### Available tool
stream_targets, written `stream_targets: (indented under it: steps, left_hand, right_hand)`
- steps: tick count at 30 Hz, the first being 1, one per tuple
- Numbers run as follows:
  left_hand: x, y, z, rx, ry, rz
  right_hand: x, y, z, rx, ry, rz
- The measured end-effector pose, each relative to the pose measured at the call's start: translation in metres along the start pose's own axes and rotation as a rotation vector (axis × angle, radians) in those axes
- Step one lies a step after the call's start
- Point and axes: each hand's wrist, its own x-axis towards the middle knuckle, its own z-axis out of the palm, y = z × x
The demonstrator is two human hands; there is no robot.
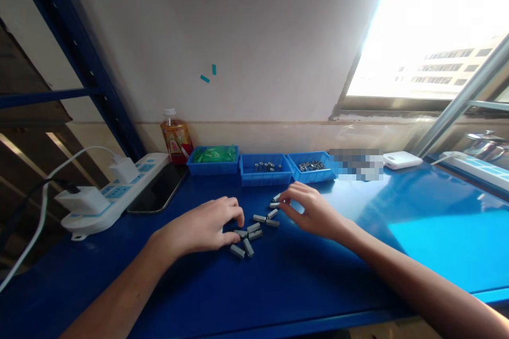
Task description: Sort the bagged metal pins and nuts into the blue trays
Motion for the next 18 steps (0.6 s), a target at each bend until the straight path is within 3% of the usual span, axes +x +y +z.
stream_targets:
  steps: [4,10,15,18]
  left_hand:
    - [0.007,0.000,0.005,0.025,0.076,0.006]
    - [0.017,0.001,0.015,-0.022,0.283,-0.003]
    - [0.021,0.014,0.023,-0.107,0.276,0.149]
    - [0.020,0.021,0.021,-0.163,0.276,0.170]
  right_hand:
    - [-0.013,-0.016,0.011,-0.035,0.016,-0.124]
    - [-0.012,-0.026,0.025,-0.142,0.062,-0.174]
    - [-0.011,-0.029,0.028,-0.136,0.129,-0.231]
    - [-0.008,-0.030,0.026,-0.092,0.164,-0.222]
